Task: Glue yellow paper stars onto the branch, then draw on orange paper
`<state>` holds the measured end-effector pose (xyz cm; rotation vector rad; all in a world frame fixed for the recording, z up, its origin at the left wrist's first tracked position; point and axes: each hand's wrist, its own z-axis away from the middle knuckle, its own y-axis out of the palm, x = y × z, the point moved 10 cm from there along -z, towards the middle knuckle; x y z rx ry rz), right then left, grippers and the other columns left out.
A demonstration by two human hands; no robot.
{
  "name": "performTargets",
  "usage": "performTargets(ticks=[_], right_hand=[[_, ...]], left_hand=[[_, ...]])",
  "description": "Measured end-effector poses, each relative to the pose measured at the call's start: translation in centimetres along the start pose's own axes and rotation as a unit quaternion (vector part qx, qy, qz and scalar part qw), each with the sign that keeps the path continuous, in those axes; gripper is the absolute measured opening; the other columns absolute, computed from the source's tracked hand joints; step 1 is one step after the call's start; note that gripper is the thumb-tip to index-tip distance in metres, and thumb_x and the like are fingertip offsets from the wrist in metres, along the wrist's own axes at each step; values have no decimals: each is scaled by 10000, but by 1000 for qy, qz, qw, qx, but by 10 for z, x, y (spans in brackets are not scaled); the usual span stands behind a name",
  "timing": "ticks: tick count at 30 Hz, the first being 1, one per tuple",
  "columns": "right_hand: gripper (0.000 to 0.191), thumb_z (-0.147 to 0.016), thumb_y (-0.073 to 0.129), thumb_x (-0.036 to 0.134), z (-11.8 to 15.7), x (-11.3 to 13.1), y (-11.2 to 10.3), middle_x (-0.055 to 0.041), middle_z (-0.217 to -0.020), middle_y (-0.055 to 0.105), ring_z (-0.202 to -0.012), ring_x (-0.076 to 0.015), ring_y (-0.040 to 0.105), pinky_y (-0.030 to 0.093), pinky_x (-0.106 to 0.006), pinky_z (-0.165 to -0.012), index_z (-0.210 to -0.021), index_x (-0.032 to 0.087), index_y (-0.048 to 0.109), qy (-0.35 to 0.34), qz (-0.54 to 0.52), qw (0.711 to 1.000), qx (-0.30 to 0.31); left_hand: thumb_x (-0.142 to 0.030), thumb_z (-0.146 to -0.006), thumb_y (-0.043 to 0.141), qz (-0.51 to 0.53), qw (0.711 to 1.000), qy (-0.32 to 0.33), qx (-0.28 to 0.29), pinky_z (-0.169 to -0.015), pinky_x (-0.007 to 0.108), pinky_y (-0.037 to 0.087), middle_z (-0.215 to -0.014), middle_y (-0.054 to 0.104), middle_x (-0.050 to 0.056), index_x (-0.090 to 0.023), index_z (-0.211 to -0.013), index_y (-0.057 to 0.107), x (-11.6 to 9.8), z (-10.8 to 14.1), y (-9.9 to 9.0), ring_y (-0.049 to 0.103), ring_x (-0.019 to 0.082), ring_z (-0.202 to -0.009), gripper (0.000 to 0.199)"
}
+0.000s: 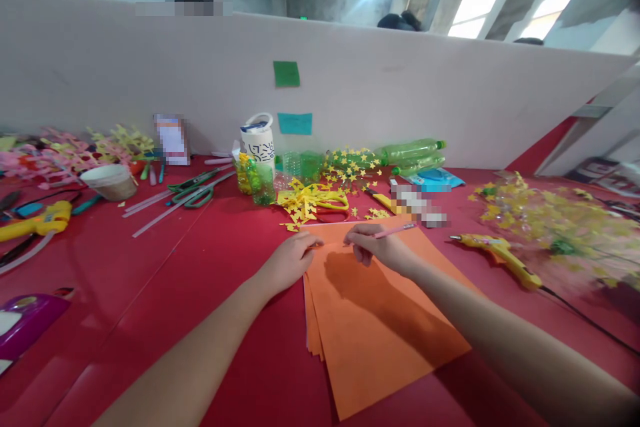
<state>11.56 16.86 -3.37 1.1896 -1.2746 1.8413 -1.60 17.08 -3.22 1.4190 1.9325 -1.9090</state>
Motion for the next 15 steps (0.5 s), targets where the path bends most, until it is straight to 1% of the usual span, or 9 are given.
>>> performTargets(ticks=[2,4,6,10,13,15], right_hand=[[130,-761,524,286,-7,-8,5,35,-544,542,-467,-108,497,398,-229,-470,-832,178,524,-16,-68,998,10],[103,-724,557,239,-10,-13,8,39,-555,539,-497,-101,501,380,-217,-484,-796,175,521,-41,-95,995,8],[64,-721,554,213,-9,-15,8,33,-569,538,-523,-97,501,360,-214,-498,-756,164,534,-59,-99,993,11],[77,-717,559,184,-4,-6,-1,4,-697,586,-629,-117,539,383,-232,-568,-792,165,561,-80,-96,992,20],[64,-709,572,196,-3,-1,-9,6,-675,577,-616,-122,541,399,-246,-585,-763,166,556,-82,-104,991,14],[62,-707,577,201,-6,-4,-9,6,-656,581,-599,-123,542,401,-245,-575,-754,169,551,-74,-110,991,10]], left_hand=[[-104,-830,417,-12,1000,11,-4,-869,320,437,-1010,622,67,-180,-990,623,-2,1,-1,567,192,-965,271],[-93,-828,420,-20,1000,19,-5,-864,313,435,-990,612,64,-184,-987,625,-2,2,-1,561,190,-958,275],[-71,-818,419,-18,1000,23,-3,-854,297,436,-970,595,63,-181,-982,628,-1,2,1,558,181,-943,287],[-29,-788,417,-15,1000,21,1,-842,278,433,-952,560,57,-171,-959,630,2,1,5,549,164,-917,308],[-13,-782,409,-11,1000,23,2,-848,279,427,-940,548,51,-172,-930,634,2,0,6,539,159,-915,313],[-8,-784,403,-8,1000,25,3,-846,278,425,-937,543,50,-172,-924,636,2,0,7,536,157,-910,317]])
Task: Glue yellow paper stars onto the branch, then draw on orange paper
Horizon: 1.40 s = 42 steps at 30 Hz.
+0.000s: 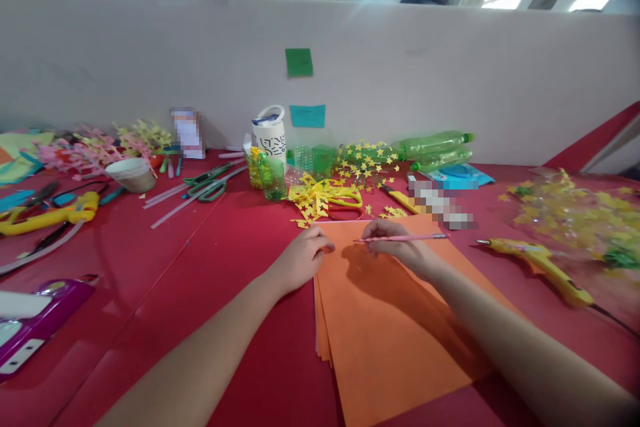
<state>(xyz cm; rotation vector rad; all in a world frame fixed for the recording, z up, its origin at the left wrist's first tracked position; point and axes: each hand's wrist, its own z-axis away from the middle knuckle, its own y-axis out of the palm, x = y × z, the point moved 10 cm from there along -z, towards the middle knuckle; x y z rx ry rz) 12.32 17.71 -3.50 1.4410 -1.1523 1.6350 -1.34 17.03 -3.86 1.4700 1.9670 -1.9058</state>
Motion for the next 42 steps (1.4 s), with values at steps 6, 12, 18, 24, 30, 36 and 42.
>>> performTargets(ticks=[6,12,18,24,30,36,42], right_hand=[[88,-761,536,233,-4,-30,-3,30,-550,556,-473,-99,486,335,-214,-460,-700,193,488,35,-42,997,-63],[80,-750,552,230,-2,-28,-5,44,-542,516,-454,-77,431,300,-190,-419,-697,188,509,13,10,996,-91],[48,-707,560,194,-3,-29,0,42,-566,537,-461,-78,452,331,-191,-422,-718,184,514,16,12,997,-68],[54,-701,540,169,-3,-28,0,43,-527,552,-442,-78,457,337,-181,-413,-690,184,489,18,7,997,-75],[73,-712,548,181,-3,-25,1,25,-548,584,-448,-75,457,349,-179,-421,-668,178,490,8,31,997,-71],[69,-690,564,181,-5,-30,2,36,-553,577,-456,-78,459,352,-180,-429,-707,183,496,22,14,998,-64],[43,-708,552,206,-4,-28,2,40,-548,557,-466,-83,459,351,-188,-438,-713,187,514,22,13,998,-59]], left_hand=[[-22,-788,417,7,1000,2,6,-834,277,428,-954,534,50,-169,-932,635,-1,1,0,534,153,-897,299],[-29,-749,466,28,999,-20,9,-816,267,436,-962,527,42,-174,-939,631,4,1,0,546,147,-884,290],[-33,-745,473,54,998,-38,8,-801,270,434,-945,538,38,-180,-971,637,9,1,-1,546,145,-874,316],[-36,-763,449,38,998,-24,33,-767,263,435,-967,506,40,-206,-982,660,3,1,3,530,144,-875,348],[-28,-754,434,27,999,-21,29,-787,270,437,-994,502,43,-208,-1019,635,4,2,4,523,151,-896,378],[-53,-775,436,22,999,-19,26,-823,285,430,-1021,503,44,-222,-1129,575,3,2,3,516,159,-927,417],[-56,-766,434,9,999,-20,44,-810,297,441,-995,491,43,-226,-1056,629,4,1,6,518,162,-897,389]])
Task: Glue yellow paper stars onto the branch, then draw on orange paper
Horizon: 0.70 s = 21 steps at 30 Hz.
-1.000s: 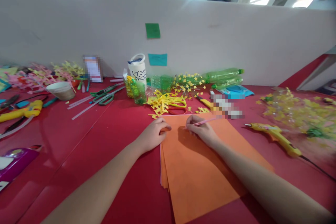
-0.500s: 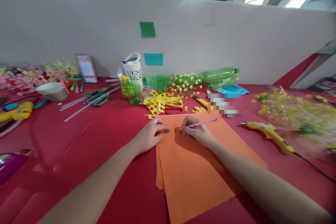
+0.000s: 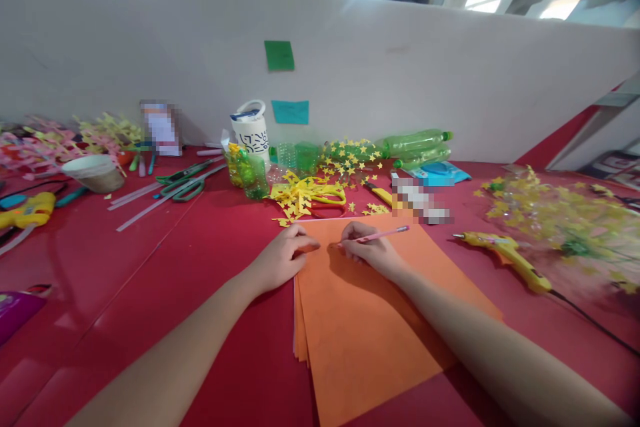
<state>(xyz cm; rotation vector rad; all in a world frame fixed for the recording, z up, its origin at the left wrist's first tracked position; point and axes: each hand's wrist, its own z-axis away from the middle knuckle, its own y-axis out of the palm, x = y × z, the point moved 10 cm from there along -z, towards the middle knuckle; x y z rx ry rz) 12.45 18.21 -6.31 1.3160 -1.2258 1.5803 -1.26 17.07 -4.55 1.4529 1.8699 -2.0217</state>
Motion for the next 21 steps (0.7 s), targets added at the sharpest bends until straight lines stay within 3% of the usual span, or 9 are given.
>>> performTargets(ticks=[12,21], right_hand=[[69,-715,547,196,1,1,-1,34,-542,569,-453,-79,460,345,-184,-425,-671,183,496,-10,15,1000,-4],[96,-716,570,220,1,2,-1,32,-550,576,-452,-74,463,348,-179,-425,-667,179,497,-7,11,1000,-7]], left_hand=[[-41,-754,433,8,1000,-4,-9,-845,305,429,-1014,506,54,-203,-1127,576,-2,1,-3,521,168,-933,431],[-42,-744,444,16,1000,-8,-10,-826,289,435,-1002,506,58,-181,-1020,624,-1,0,-3,522,170,-923,357]])
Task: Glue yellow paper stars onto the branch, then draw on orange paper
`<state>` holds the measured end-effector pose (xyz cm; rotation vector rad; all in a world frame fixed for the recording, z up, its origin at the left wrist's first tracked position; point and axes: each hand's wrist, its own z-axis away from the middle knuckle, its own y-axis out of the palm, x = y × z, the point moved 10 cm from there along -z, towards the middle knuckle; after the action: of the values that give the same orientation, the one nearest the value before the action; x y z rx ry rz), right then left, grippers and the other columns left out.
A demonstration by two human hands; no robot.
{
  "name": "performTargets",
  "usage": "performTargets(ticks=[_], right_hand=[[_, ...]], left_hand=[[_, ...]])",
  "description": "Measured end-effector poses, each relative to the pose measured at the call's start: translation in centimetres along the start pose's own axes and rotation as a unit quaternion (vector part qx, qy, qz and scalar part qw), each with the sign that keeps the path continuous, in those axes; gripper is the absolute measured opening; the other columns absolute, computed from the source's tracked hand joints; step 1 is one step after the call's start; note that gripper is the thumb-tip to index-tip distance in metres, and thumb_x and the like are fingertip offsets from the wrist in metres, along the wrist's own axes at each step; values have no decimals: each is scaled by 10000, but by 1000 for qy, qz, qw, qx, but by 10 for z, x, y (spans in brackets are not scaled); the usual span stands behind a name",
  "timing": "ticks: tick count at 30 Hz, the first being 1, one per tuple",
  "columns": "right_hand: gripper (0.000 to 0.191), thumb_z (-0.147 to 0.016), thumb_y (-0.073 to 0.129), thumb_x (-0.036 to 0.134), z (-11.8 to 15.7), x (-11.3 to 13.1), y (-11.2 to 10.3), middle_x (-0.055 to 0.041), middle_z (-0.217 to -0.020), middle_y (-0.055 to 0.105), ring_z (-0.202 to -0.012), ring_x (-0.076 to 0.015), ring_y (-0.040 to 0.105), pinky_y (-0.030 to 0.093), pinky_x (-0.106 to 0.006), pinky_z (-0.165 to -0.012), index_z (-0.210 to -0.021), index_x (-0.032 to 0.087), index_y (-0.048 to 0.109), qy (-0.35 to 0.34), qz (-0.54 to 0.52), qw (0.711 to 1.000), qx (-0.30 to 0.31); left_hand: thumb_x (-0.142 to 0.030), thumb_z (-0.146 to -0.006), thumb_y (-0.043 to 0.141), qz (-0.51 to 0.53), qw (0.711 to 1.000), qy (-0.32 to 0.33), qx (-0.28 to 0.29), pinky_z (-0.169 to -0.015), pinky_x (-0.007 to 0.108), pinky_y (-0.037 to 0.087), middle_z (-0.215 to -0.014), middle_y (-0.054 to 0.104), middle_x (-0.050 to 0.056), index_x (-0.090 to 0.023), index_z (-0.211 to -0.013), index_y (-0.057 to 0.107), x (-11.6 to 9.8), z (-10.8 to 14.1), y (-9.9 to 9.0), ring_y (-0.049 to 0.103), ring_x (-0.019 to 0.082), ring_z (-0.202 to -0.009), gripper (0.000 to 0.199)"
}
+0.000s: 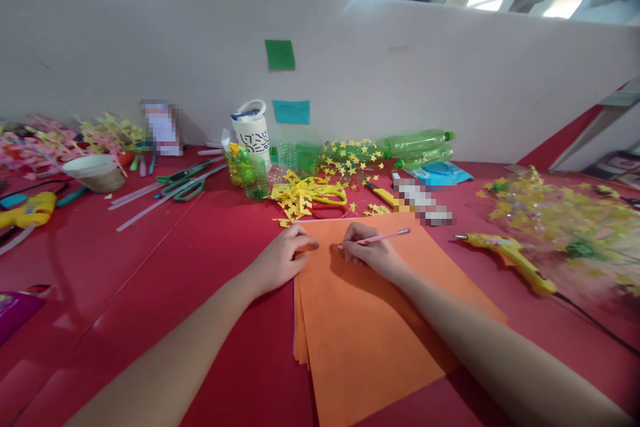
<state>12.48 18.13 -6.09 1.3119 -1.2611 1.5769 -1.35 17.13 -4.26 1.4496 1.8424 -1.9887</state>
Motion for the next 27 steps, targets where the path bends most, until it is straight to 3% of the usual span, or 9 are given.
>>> performTargets(ticks=[12,27], right_hand=[[91,-727,562,217,0,-1,4,29,-566,582,-471,-77,462,347,-181,-439,-668,183,502,-14,4,1000,21],[90,-735,546,213,-3,-3,0,32,-550,579,-454,-80,478,350,-176,-414,-670,189,490,-26,9,1000,-14]], left_hand=[[-54,-750,444,-6,1000,6,-1,-838,295,436,-1008,503,53,-194,-1023,620,1,0,0,520,167,-931,353],[-56,-743,447,-5,1000,4,-3,-816,294,448,-987,510,55,-193,-1015,633,0,0,-1,528,170,-899,357]])
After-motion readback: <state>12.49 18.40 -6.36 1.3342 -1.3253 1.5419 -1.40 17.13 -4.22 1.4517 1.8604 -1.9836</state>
